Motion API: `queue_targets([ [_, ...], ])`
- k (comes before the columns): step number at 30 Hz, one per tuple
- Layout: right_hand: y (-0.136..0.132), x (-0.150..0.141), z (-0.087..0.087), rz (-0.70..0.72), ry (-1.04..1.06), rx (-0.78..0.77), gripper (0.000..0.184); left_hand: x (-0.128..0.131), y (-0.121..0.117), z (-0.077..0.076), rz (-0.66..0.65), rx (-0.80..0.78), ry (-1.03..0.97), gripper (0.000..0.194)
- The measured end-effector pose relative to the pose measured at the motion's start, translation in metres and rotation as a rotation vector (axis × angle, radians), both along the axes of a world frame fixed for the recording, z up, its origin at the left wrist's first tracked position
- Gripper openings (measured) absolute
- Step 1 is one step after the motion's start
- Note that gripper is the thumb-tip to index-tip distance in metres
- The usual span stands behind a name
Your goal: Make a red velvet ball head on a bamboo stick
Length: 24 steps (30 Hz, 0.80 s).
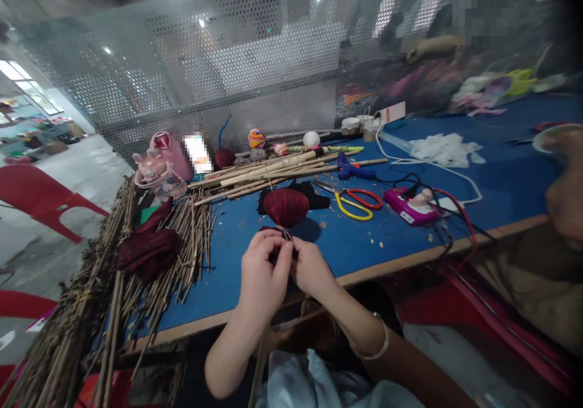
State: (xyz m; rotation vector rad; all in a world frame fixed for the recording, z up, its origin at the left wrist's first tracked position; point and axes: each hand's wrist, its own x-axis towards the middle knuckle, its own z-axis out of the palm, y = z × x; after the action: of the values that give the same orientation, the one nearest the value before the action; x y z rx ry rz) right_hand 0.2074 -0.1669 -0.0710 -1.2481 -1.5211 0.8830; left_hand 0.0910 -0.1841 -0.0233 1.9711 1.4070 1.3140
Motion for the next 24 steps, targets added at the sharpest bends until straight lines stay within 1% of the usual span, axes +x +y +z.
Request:
queue_targets([
  [3, 0.001, 0.006, 0.001, 0.053, 0.001, -0.048, 0.017, 0.002, 0.000, -0.006, 0.020, -0.033, -0.130, 0.014],
  [7, 0.001, 0.019, 0.008, 0.198, 0.000, -0.137, 0.020, -0.008, 0.013, -0.011, 0.021, -0.215, -0.331, 0.020],
  [9, 0.002, 0.026, 0.011, 0.215, 0.025, -0.173, 0.020, -0.014, 0.024, -0.013, 0.025, -0.282, -0.407, 0.022],
  [10, 0.003, 0.028, 0.012, 0.189, 0.039, -0.174, 0.018, -0.016, 0.030, -0.014, 0.032, -0.300, -0.425, 0.022],
  [11, 0.004, 0.030, 0.012, 0.142, 0.050, -0.159, 0.022, -0.018, 0.035, -0.015, 0.039, -0.313, -0.430, 0.021],
  [14, 0.009, 0.032, 0.008, -0.028, 0.034, -0.089, 0.042, -0.021, 0.046, -0.020, 0.057, -0.352, -0.398, 0.020],
  [17, 0.013, 0.030, 0.003, -0.133, 0.009, -0.100, 0.048, -0.020, 0.049, -0.027, 0.094, -0.377, -0.350, 0.021],
  [20, 0.016, 0.028, 0.000, -0.190, 0.030, -0.126, 0.045, -0.018, 0.048, -0.033, 0.110, -0.417, -0.344, 0.021],
  [22, 0.018, 0.027, -0.001, -0.200, 0.032, -0.124, 0.043, -0.017, 0.049, -0.034, 0.108, -0.441, -0.343, 0.021],
  [24, 0.019, 0.027, -0.002, -0.188, 0.002, -0.114, 0.042, -0.018, 0.051, -0.034, 0.123, -0.409, -0.296, 0.022],
])
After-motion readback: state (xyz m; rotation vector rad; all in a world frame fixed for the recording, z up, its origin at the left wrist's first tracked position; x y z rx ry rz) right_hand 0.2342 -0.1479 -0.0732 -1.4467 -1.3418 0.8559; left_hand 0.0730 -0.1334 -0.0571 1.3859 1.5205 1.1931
